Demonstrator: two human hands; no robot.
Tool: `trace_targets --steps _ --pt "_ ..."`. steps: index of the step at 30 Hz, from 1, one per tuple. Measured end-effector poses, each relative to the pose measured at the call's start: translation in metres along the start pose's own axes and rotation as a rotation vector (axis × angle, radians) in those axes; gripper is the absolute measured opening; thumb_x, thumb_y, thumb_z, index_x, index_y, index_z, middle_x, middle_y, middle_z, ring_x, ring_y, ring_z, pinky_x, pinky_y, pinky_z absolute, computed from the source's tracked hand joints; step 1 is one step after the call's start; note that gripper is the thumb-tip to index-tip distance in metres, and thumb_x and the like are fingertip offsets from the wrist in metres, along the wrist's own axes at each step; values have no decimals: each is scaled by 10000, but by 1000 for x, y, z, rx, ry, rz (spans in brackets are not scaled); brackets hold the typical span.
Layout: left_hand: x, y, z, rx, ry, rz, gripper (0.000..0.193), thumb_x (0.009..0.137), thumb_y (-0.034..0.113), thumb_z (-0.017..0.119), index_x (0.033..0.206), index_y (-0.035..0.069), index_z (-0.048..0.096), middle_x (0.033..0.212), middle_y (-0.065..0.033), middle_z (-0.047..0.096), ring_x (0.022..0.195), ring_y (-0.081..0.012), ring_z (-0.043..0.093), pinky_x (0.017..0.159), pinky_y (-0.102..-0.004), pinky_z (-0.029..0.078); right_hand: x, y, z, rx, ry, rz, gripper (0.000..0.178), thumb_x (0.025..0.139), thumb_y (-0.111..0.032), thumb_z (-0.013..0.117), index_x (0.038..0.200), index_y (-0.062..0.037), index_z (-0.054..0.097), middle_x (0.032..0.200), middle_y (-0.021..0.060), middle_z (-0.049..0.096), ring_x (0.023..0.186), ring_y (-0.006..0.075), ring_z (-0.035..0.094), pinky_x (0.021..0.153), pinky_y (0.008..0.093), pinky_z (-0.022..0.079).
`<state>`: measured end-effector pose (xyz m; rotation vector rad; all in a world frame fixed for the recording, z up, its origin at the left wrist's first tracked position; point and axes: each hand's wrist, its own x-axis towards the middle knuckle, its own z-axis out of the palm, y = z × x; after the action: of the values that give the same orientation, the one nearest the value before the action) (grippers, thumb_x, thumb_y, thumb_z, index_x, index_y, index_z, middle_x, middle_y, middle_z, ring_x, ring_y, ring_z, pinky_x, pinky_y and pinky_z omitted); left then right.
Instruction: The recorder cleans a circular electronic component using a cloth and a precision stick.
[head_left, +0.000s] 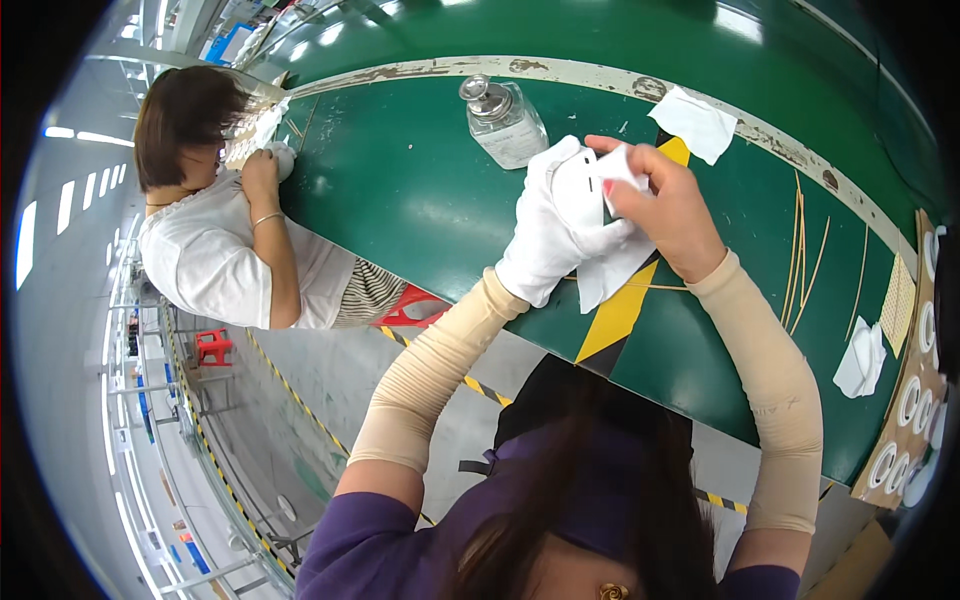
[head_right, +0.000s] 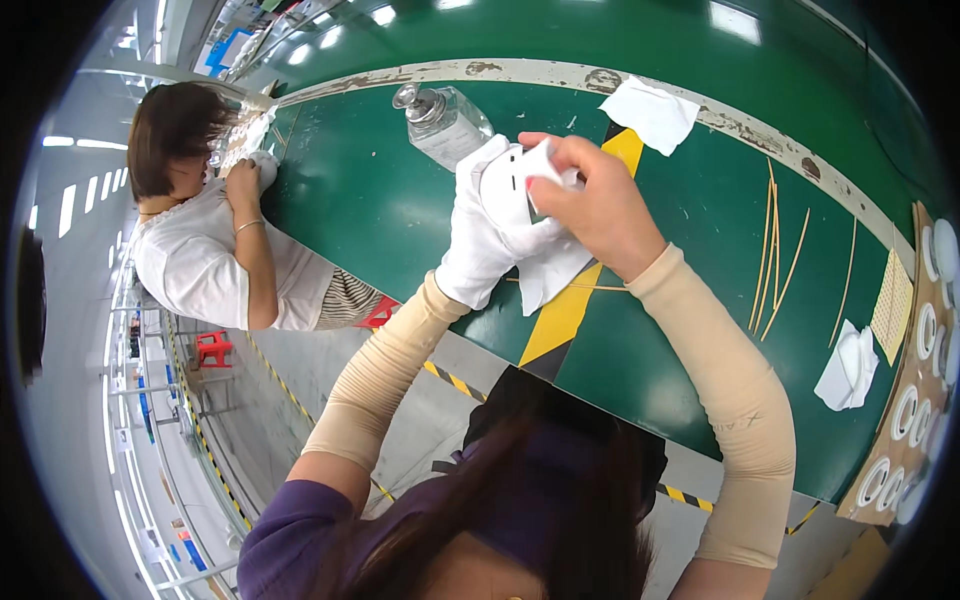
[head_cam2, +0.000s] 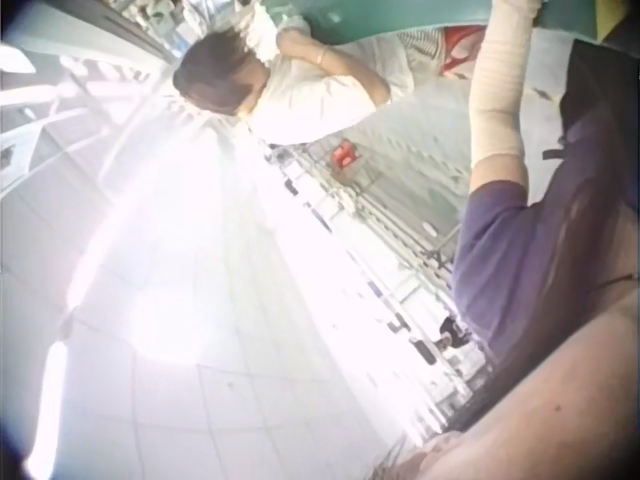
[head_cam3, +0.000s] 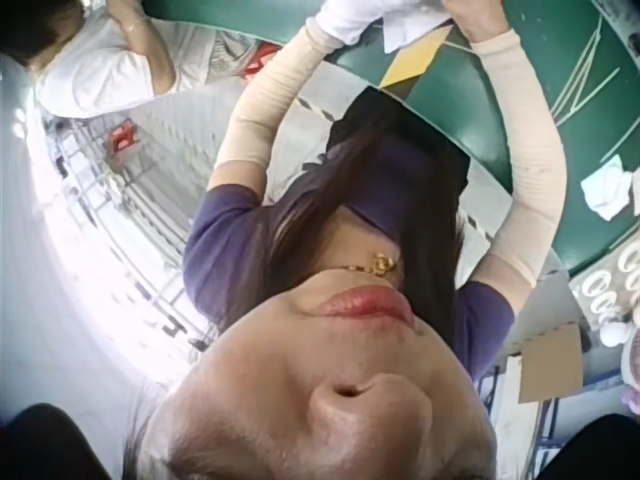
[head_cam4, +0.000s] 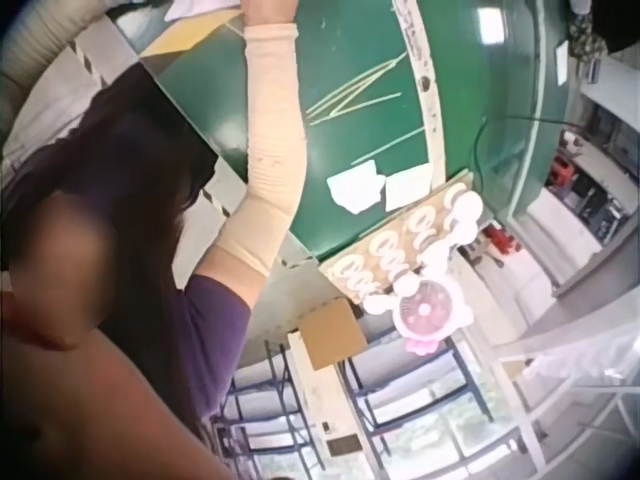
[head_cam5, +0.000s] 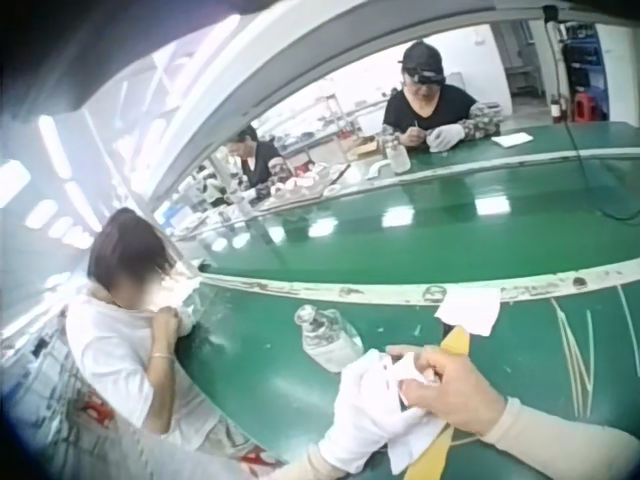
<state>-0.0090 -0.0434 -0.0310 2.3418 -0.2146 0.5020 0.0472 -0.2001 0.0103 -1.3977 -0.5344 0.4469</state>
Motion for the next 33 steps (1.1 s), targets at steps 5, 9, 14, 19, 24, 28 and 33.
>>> trace_targets --steps 5,9,14,19,24,28,33 --pt "3 8 0 -479 51 -35 878 656 232 834 1320 27 295 1242 -86 488 1141 -193 479 1005 -323 362 8 9 -3 -8 25 123 217 822 -55 575 785 -71 361 1308 140 543 1004 102 511 884 233 426" --pt "0 -6 1 -160 77 5 931 595 226 875 1311 28 314 1201 -126 518 1075 -203 551 912 -325 466 -2 5 -2 63 -71 -73 213 815 -85 618 800 -8 419 1306 145 530 957 95 496 853 245 438" --pt "1 4 -1 -264 113 2 902 604 180 863 1309 36 320 1221 -127 511 1093 -209 541 927 -327 458 5 6 2 5 24 -58 203 831 -76 562 766 -57 370 1218 124 602 875 62 479 790 210 426" --pt "3 2 1 -312 122 14 893 610 177 860 1303 38 313 1214 -129 520 1097 -215 544 931 -331 454 13 5 -4 -106 10 112 210 837 -89 571 774 -53 374 1212 122 603 877 66 478 790 212 427" --pt "-5 -3 6 -524 91 -142 883 616 182 855 1301 46 314 1219 -124 522 1109 -222 541 939 -336 449 3 6 -4 -76 -112 -131 201 831 -74 572 809 -67 372 1304 130 537 1052 129 490 905 236 404" --pt "-1 -6 5 -398 122 -13 896 613 204 860 1306 50 311 1219 -126 525 1099 -227 549 933 -336 454 7 4 -2 -52 -31 -54 169 855 -106 579 811 -51 425 1170 79 621 866 70 509 761 214 437" --pt "0 -4 4 -361 141 9 901 601 242 871 1299 51 334 1221 -138 526 1088 -232 559 922 -339 463 10 16 -2 58 87 39 223 855 -171 645 965 6 564 883 36 613 734 67 514 664 233 450"
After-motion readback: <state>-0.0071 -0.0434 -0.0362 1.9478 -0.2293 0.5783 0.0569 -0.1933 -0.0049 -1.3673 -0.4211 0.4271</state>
